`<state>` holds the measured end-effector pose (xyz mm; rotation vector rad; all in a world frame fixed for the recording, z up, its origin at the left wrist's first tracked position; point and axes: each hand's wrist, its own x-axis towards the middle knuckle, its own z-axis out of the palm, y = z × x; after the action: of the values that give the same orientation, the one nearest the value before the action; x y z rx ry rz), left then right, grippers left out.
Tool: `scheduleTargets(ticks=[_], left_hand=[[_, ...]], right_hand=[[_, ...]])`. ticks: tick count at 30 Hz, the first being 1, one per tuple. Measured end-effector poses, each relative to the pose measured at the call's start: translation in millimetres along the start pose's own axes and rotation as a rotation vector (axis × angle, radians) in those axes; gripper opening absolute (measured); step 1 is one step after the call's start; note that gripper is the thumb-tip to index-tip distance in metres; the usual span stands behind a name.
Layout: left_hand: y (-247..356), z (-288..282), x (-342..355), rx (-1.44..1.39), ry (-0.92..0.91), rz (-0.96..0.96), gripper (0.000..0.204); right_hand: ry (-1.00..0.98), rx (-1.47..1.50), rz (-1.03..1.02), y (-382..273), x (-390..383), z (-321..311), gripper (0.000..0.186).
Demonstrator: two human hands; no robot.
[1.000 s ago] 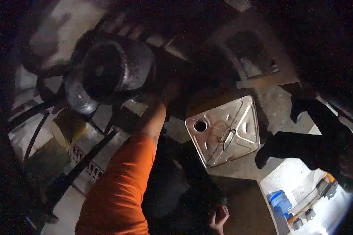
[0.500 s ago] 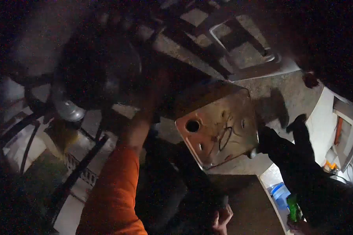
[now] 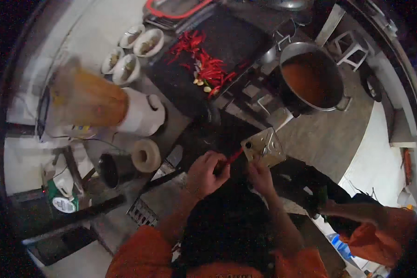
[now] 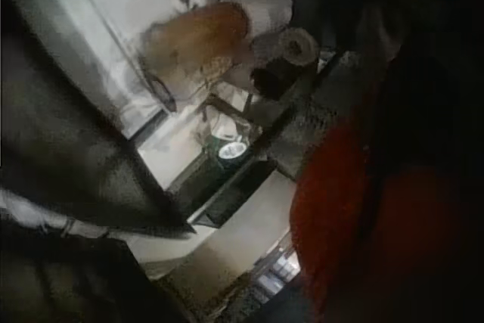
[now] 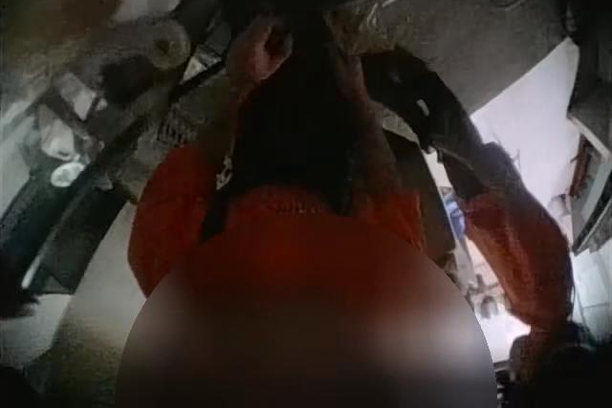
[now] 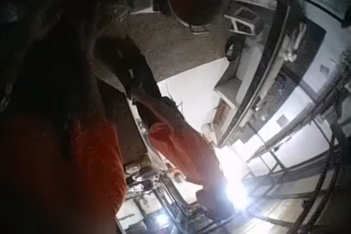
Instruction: The person pours a blended orange liquid from a blender pitcher into a large pot, then adds red peppers and garlic from a tray into the blender, followed by a dark liquid from a pot and oil from a large tin, before blending the mixture again.
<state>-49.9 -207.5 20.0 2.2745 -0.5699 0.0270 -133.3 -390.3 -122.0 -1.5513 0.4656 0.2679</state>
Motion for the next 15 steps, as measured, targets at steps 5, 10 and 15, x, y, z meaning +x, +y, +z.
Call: scheduleTargets(ticks=[5, 10, 15], left_hand=[[48, -96, -11, 0.021, -0.037, 0.212, 0.019], [59, -147, -28, -0.063, -0.202, 0.250, 0.018], [38, -187, -42, -0.025, -0.372, 0.146, 0.017]], right_hand=[[-0.334, 0.243, -0.333, -218, -47, 28, 0.010], [-0.422, 0.104, -0.349, -238, -76, 36, 0.012], [-0.105, 0.217, -0.309, -187, -76, 40, 0.010]])
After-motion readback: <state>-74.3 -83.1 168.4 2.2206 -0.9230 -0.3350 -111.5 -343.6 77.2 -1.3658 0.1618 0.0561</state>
